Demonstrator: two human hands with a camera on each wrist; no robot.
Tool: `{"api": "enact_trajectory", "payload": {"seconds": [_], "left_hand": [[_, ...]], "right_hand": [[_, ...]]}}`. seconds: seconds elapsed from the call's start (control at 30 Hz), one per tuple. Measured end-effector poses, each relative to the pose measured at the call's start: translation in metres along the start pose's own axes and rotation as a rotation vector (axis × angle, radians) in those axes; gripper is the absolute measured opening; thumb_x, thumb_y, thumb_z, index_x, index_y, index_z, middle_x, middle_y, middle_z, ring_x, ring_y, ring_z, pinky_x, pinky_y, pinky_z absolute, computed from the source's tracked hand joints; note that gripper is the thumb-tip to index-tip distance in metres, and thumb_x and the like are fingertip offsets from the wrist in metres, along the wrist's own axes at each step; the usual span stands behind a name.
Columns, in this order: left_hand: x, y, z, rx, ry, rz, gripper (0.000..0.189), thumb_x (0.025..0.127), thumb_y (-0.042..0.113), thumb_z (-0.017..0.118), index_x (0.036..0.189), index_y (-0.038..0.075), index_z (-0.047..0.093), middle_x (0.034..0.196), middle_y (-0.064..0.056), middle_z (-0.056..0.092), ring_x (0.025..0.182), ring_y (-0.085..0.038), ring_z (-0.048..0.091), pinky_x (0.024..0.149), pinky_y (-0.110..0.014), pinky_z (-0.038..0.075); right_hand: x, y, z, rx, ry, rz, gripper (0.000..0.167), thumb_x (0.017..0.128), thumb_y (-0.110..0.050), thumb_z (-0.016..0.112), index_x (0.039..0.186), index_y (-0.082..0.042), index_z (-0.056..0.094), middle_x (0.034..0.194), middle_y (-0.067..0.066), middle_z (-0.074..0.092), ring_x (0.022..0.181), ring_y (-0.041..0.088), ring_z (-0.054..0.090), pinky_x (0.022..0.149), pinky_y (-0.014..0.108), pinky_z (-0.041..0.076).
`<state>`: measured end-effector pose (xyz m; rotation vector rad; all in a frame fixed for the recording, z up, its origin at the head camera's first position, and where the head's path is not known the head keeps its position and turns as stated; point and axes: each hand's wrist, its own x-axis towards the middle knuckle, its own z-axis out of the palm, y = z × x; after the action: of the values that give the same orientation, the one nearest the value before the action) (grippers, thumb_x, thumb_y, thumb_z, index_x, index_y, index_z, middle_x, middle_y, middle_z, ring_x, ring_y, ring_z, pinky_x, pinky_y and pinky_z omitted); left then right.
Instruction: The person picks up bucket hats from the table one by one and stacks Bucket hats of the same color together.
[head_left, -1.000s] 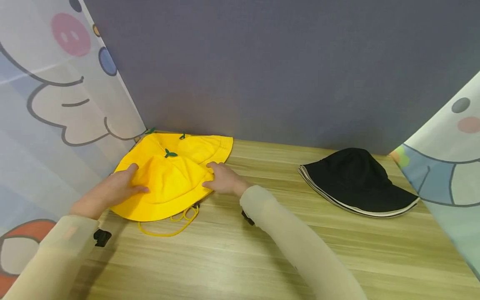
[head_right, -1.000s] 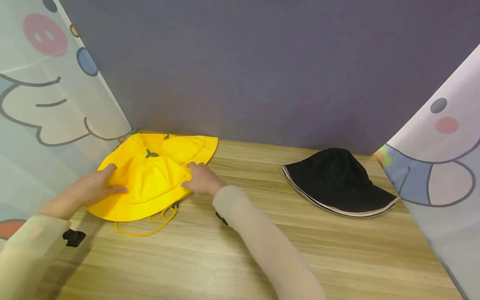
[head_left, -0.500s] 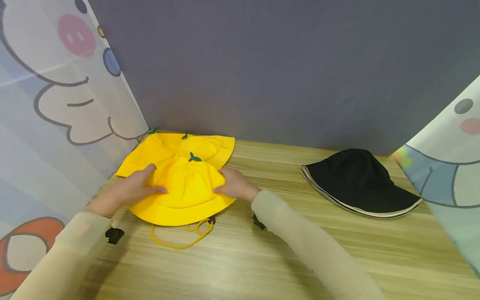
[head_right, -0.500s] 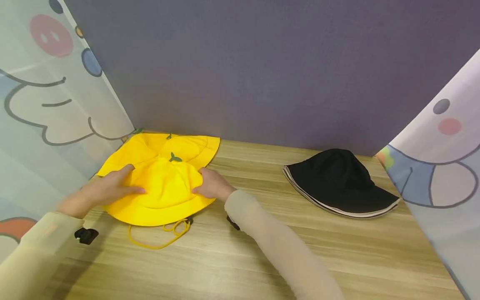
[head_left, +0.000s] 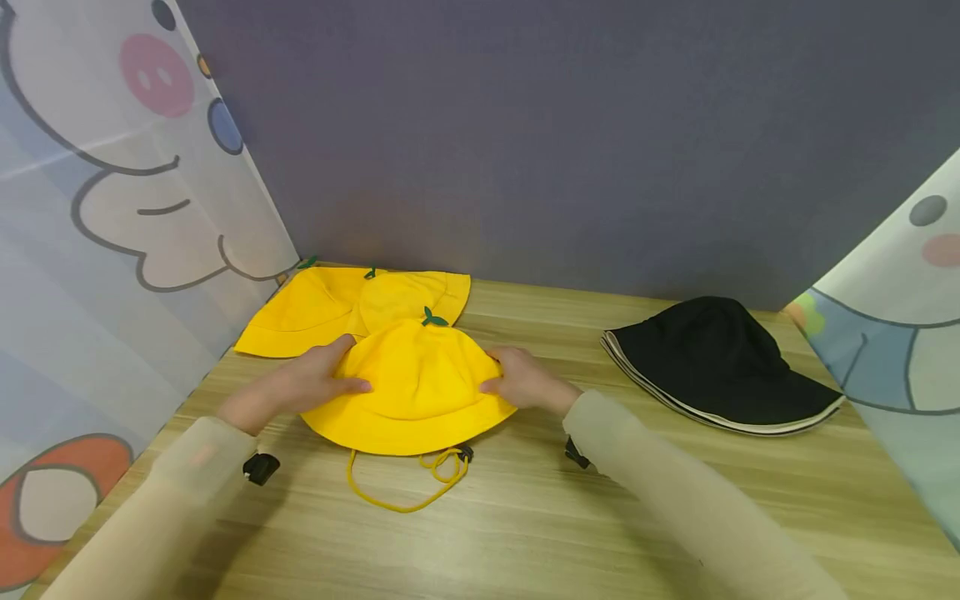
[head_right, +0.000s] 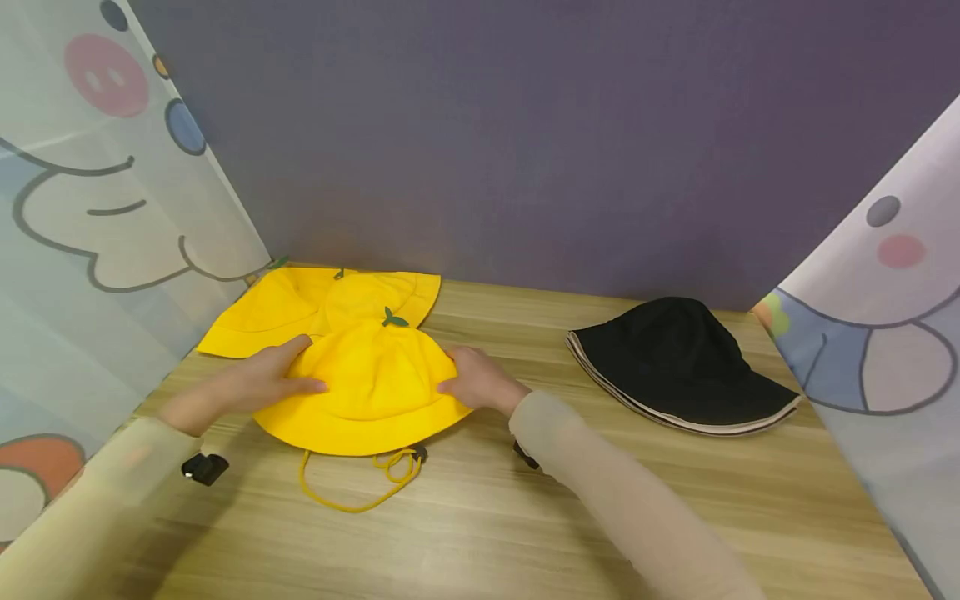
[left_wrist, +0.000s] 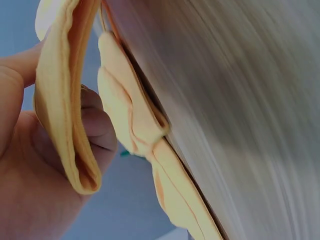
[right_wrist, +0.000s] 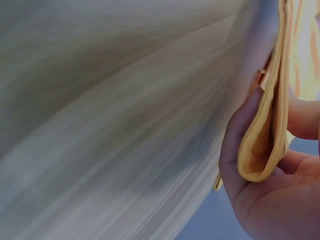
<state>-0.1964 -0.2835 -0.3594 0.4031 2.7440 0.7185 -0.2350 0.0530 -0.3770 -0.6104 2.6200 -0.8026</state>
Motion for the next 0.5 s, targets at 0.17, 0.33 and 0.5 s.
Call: {"api": "enact_trajectory", "payload": {"seconds": [0.17, 0.33, 0.5], "left_hand": [[0.01, 0.011, 0.009, 0.011, -0.03, 0.014, 0.091, 0.098, 0.047, 0.066, 0.154, -0.01, 0.023, 0.152, -0.034, 0.038, 0.139, -0.048, 0.04, 0.111, -0.061, 0.033], [0.023, 0.024, 0.02, 0.029, -0.077, 0.034, 0.089, 0.1, 0.045, 0.064, 0.154, -0.011, 0.021, 0.154, -0.035, 0.035, 0.141, -0.048, 0.037, 0.113, -0.059, 0.033], [0.033, 0.04, 0.029, 0.046, -0.107, 0.07, 0.085, 0.101, 0.042, 0.063, 0.154, -0.012, 0.024, 0.151, -0.035, 0.04, 0.138, -0.045, 0.043, 0.111, -0.057, 0.036]], "right_hand": [[-0.015, 0.012, -0.008, 0.003, 0.006, 0.009, 0.053, 0.099, -0.017, 0.068, 0.145, 0.002, 0.051, 0.139, 0.016, 0.06, 0.124, 0.029, 0.057, 0.104, 0.044, 0.046], [-0.029, 0.025, -0.014, -0.029, 0.012, 0.033, 0.044, 0.099, -0.016, 0.069, 0.138, 0.003, 0.058, 0.127, 0.014, 0.064, 0.109, 0.023, 0.059, 0.097, 0.043, 0.048], [-0.044, 0.037, -0.019, -0.036, 0.025, 0.073, 0.034, 0.097, -0.015, 0.07, 0.125, 0.003, 0.064, 0.11, 0.009, 0.065, 0.092, 0.021, 0.057, 0.087, 0.039, 0.049]]}}
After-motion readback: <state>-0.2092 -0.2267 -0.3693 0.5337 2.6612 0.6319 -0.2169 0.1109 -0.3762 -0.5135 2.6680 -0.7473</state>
